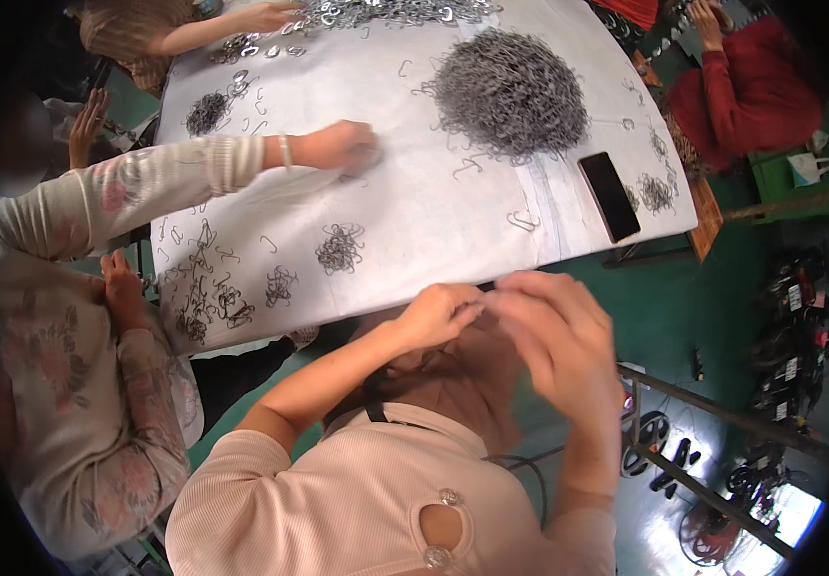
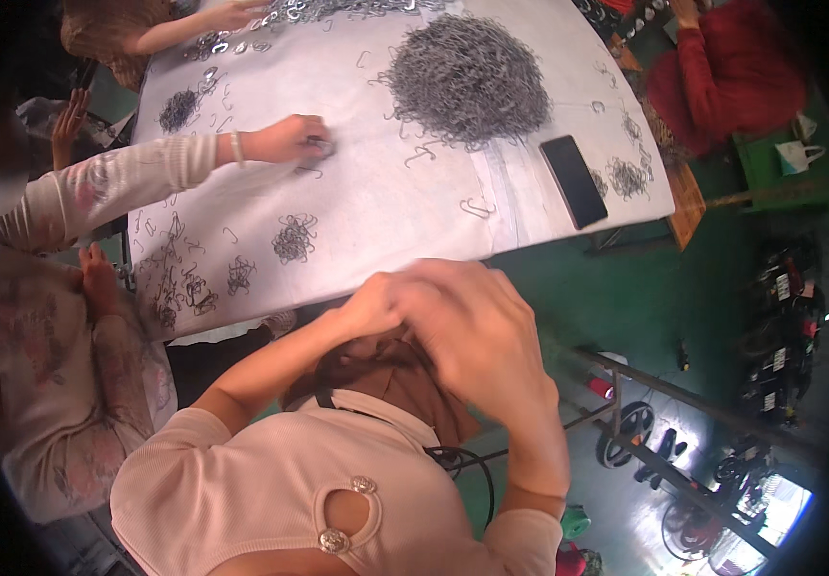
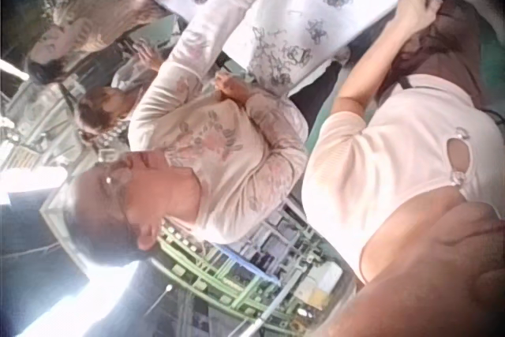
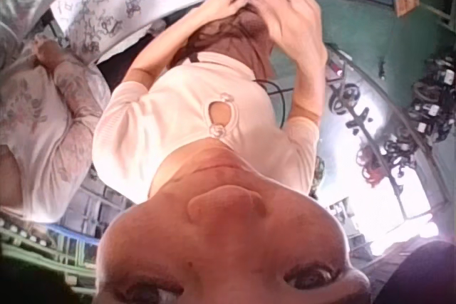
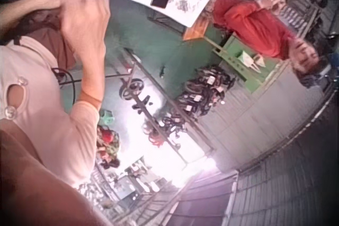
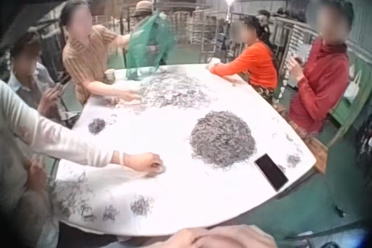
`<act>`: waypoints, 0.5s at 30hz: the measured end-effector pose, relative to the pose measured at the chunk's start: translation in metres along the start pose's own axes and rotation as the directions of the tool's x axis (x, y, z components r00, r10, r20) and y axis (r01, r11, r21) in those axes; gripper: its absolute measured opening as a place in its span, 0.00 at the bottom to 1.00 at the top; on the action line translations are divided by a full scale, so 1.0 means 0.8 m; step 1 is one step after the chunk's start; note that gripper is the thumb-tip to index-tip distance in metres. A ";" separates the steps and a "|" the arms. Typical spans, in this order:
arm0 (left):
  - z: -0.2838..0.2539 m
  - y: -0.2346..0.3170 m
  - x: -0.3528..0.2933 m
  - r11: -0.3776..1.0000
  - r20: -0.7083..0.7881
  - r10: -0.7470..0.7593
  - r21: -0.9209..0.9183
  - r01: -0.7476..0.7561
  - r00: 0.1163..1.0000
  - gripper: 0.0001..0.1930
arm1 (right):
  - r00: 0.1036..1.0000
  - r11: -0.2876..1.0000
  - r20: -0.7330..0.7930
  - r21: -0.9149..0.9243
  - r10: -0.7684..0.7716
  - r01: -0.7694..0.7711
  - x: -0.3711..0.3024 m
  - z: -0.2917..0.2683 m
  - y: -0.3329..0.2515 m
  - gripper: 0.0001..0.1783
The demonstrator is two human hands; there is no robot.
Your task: The person sits at a table and repeatedly picks up small metal hooks and circular metal pieces, then fastens them together by hand. The person occasionally lifts the assembled chain to hang it on a nearby rack. Coworkers perform similar assembly tasks at the same table.
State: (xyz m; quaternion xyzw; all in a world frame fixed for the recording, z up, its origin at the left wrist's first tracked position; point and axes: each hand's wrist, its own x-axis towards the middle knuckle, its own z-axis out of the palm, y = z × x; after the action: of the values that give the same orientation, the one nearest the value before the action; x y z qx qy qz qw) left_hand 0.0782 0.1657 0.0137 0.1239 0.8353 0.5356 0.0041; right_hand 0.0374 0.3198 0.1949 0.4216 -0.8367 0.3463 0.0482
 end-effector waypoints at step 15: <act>0.004 0.017 0.036 0.983 -0.302 -0.101 0.114 0.141 0.948 0.08 | 0.908 0.823 -0.405 0.475 -0.110 0.311 -0.053 -0.065 0.032 0.06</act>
State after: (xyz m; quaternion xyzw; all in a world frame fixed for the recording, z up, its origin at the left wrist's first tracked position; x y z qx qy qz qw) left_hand 0.0531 0.1799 0.0282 -0.0093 0.8666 0.4896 -0.0961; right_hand 0.0349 0.3913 0.2047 0.4391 -0.6326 0.6264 0.1212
